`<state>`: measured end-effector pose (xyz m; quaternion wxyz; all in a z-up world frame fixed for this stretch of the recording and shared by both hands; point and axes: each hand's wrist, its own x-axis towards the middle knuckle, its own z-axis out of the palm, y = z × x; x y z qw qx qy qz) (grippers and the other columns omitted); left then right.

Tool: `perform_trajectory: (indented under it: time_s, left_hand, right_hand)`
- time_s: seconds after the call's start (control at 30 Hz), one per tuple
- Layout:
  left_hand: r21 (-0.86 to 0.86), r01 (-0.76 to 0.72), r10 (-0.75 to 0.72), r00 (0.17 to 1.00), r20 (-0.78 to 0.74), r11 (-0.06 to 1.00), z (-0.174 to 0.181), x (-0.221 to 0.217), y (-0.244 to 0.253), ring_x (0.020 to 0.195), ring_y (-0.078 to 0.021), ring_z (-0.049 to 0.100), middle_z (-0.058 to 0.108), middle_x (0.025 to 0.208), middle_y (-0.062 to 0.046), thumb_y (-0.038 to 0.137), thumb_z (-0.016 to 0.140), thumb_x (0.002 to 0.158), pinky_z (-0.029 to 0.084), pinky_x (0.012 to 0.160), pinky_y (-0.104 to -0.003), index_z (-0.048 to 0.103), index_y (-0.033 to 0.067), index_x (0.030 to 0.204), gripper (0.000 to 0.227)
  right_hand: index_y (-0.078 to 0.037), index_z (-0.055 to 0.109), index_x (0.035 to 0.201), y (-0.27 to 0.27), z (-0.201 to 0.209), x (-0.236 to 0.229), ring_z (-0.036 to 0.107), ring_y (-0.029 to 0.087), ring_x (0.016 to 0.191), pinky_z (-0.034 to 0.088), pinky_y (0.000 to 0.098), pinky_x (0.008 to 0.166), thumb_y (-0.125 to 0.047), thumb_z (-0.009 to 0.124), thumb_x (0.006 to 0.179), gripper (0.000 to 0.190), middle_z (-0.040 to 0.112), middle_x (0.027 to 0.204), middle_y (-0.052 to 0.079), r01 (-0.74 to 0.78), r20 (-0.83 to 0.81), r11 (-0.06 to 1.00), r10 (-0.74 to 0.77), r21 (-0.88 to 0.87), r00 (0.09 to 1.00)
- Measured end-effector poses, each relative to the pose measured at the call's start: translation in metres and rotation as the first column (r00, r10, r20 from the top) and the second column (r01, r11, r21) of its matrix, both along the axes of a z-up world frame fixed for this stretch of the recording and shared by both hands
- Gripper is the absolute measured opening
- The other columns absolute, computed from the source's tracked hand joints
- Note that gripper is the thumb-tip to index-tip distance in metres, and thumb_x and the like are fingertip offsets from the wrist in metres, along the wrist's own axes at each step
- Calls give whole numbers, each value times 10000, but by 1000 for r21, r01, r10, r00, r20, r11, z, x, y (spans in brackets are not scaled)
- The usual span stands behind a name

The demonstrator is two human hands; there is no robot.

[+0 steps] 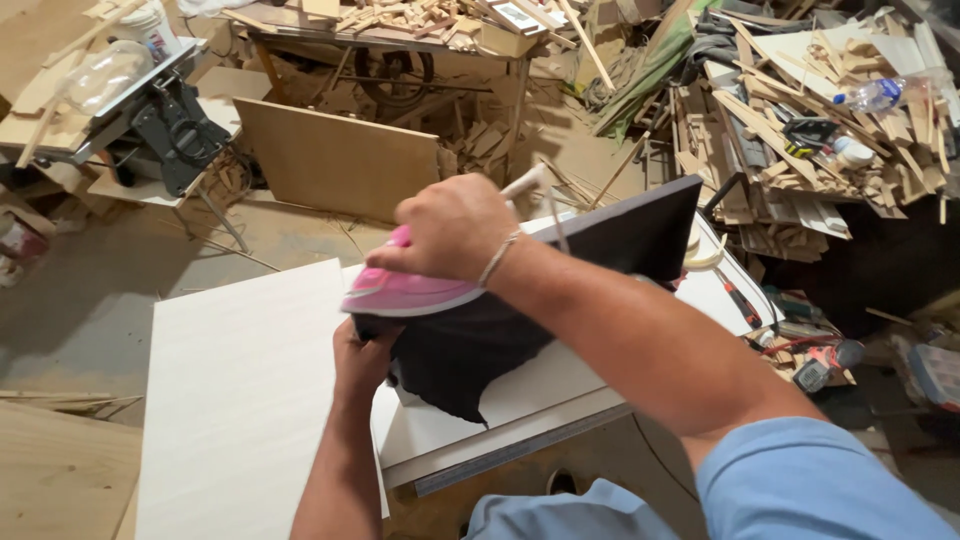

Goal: Ironing a piece of black fabric onto a white board on a workbench

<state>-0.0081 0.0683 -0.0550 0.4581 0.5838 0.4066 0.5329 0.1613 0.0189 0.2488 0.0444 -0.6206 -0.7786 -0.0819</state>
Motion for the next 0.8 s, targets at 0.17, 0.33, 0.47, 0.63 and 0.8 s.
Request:
perform_trajectory:
  time_s: [0.17, 0.33, 0.47, 0.63, 0.8]
  left_hand:
    - [-17, 11, -10, 1000, 17, 1000, 36, 3, -14, 711, -158, 587, 658, 640, -73, 94, 819, 781, 505, 713, -367, 747, 74, 751, 81]
    - [-57, 27, -24, 998, 51, 998, 72, 7, -33, 702, -190, 615, 676, 643, -108, 90, 784, 806, 522, 719, -413, 762, 58, 765, 55]
    - [-65, 20, -17, 999, 48, 998, 51, 7, -23, 725, -165, 620, 686, 657, -85, 100, 804, 788, 528, 722, -389, 767, 79, 769, 47]
    - [-64, 7, -5, 1000, 20, 998, 34, 9, -12, 720, -148, 633, 693, 658, -76, 121, 813, 784, 527, 705, -373, 767, 99, 766, 54]
    - [-116, 20, -20, 1000, -2, 993, 52, 8, -15, 722, -162, 649, 693, 663, -95, 144, 814, 779, 533, 720, -392, 768, 100, 785, 63]
  right_hand:
    - [-263, 755, 828, -4, -7, 53, 744, 298, 886, 548, 419, 774, -806, 440, 804, 628, 737, 770, 54, 45, 51, 999, -45, 8, 998]
    - [-291, 740, 786, 0, -23, 122, 740, 295, 865, 557, 398, 770, -829, 457, 776, 608, 730, 749, 50, 103, 150, 992, -114, 79, 982]
    - [-307, 721, 794, 1, -20, 167, 740, 262, 907, 559, 383, 819, -851, 440, 766, 613, 733, 774, 36, 168, 193, 984, -178, 64, 965]
    - [-312, 676, 751, 2, -18, 185, 735, 249, 845, 559, 377, 779, -872, 470, 777, 597, 706, 741, 12, 143, 219, 977, -176, 159, 960]
    - [-306, 680, 768, 7, -23, 176, 730, 249, 838, 555, 377, 788, -875, 462, 777, 609, 703, 722, 17, 132, 199, 982, -158, 136, 967]
